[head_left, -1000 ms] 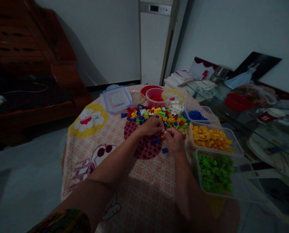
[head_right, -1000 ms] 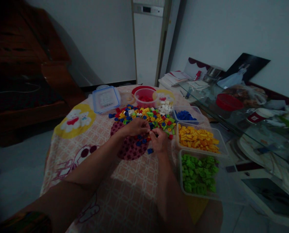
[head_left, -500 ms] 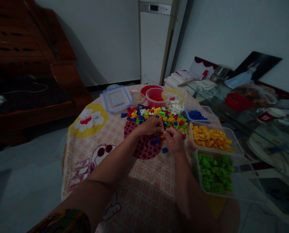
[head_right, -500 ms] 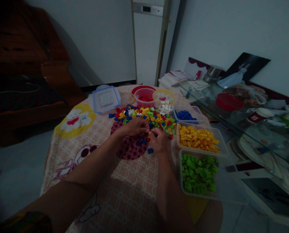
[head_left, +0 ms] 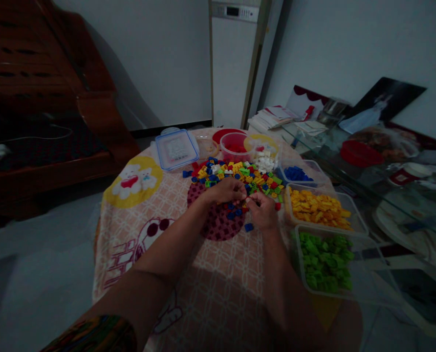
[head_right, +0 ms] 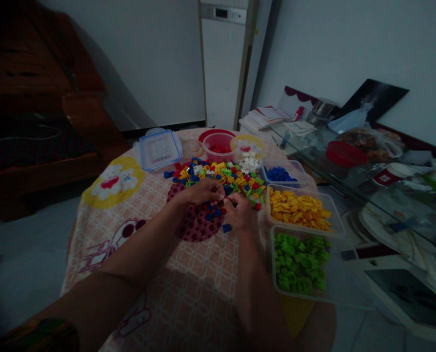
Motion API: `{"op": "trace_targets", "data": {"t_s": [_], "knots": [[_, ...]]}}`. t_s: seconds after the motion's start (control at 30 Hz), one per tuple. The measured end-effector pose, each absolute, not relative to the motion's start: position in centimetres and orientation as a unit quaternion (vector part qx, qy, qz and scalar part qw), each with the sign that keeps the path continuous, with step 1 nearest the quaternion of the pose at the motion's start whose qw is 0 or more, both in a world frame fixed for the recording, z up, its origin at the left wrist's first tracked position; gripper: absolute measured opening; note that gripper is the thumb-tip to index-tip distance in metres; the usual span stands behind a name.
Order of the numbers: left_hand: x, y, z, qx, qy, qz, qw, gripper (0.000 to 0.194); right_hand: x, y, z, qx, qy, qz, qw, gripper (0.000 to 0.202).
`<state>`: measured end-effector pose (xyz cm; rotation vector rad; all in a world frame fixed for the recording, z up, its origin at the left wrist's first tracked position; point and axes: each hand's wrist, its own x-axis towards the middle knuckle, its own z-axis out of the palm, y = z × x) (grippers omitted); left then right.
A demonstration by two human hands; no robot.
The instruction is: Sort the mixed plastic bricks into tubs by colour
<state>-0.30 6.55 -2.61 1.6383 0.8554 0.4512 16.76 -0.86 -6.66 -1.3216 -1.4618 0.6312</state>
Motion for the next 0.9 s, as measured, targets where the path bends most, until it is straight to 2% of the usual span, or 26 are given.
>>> {"op": "trace_targets", "data": {"t_s": [0.13, 0.2, 0.33, 0.43, 0.63, 0.9], "knots": [[0.1, 6.6, -2.2, 0.763, 0.456, 0.253, 0.383, 0.008, 16.6, -1.0, -6.7, -0.593, -0.593, 0.192, 0.510, 0.018], [0.1, 6.6, -1.9, 0.749, 0.472, 0.288, 0.364, 0.010, 16.7, -1.0, -6.8, -0.598, -0.564, 0.208, 0.530, 0.019], [0.1, 6.5, -2.0, 0.627, 0.422, 0.297, 0.584, 0.008, 16.9, -0.7, -6.7, -0.558, -0.510, 0.287, 0.588, 0.028], [0.5, 6.2, -2.2, 0.537, 0.384, 0.321, 0.680, 0.008, 17.0, -0.6, -6.5, -0.536, -0.508, 0.287, 0.610, 0.031], [1.3, 5.7, -2.3, 0.468, 0.363, 0.297, 0.749, 0.006, 17.2, -0.6, -6.8, -0.523, -0.525, 0.267, 0.616, 0.033], [1.3, 5.5, -2.2, 0.458, 0.348, 0.282, 0.768, 0.023, 17.3, -0.6, -6.9, -0.527, -0.522, 0.263, 0.616, 0.038]]}}
